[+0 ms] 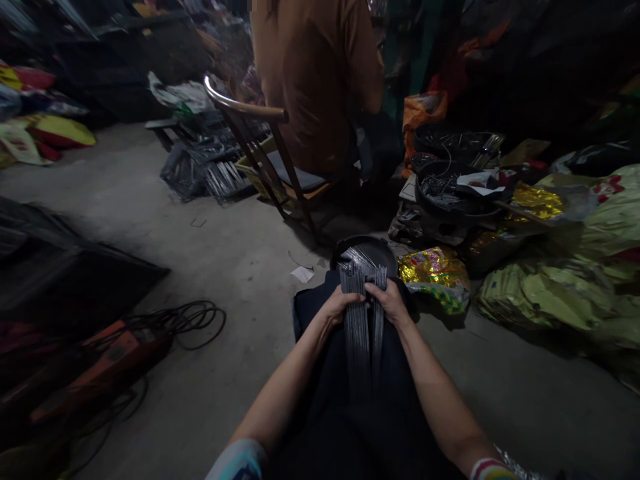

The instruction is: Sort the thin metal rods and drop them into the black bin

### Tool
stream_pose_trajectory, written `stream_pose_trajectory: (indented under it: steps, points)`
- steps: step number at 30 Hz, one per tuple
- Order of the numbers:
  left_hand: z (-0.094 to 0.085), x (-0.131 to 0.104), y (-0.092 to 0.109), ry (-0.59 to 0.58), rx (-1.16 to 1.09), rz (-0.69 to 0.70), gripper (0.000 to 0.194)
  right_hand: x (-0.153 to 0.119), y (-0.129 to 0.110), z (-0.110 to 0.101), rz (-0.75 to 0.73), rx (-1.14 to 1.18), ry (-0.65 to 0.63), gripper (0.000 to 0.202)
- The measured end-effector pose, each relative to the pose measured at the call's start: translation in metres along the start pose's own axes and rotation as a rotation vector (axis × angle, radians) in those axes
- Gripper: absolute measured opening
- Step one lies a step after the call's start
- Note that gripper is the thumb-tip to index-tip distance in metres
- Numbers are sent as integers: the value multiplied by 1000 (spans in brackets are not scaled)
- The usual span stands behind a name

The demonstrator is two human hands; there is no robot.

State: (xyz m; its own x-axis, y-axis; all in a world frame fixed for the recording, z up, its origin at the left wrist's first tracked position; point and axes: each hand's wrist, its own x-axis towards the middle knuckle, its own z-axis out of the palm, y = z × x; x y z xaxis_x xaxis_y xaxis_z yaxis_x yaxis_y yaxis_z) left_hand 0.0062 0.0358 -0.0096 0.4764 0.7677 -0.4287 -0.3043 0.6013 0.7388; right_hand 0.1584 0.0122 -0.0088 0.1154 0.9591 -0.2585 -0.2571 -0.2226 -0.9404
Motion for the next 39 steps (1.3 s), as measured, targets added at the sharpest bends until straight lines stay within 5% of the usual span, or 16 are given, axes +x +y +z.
stream_pose_trajectory:
  steps: [7, 16, 22, 29, 39]
  points:
    - [0, 2, -3, 7, -2, 24, 51, 2, -1, -1, -22, -77, -17, 31]
    - [-1, 2, -4, -12, 23, 63, 38, 4, 7, -6, -15, 9, 9, 28]
    - [-3, 6, -8, 24, 37, 79, 47, 4, 5, -5, -72, -78, -9, 31]
    - [2, 3, -4, -15, 25, 51, 35, 2, 3, -5, 24, 60, 13, 32]
    - [2, 5, -4, 8, 36, 84, 52, 4, 3, -2, -22, -43, 24, 31]
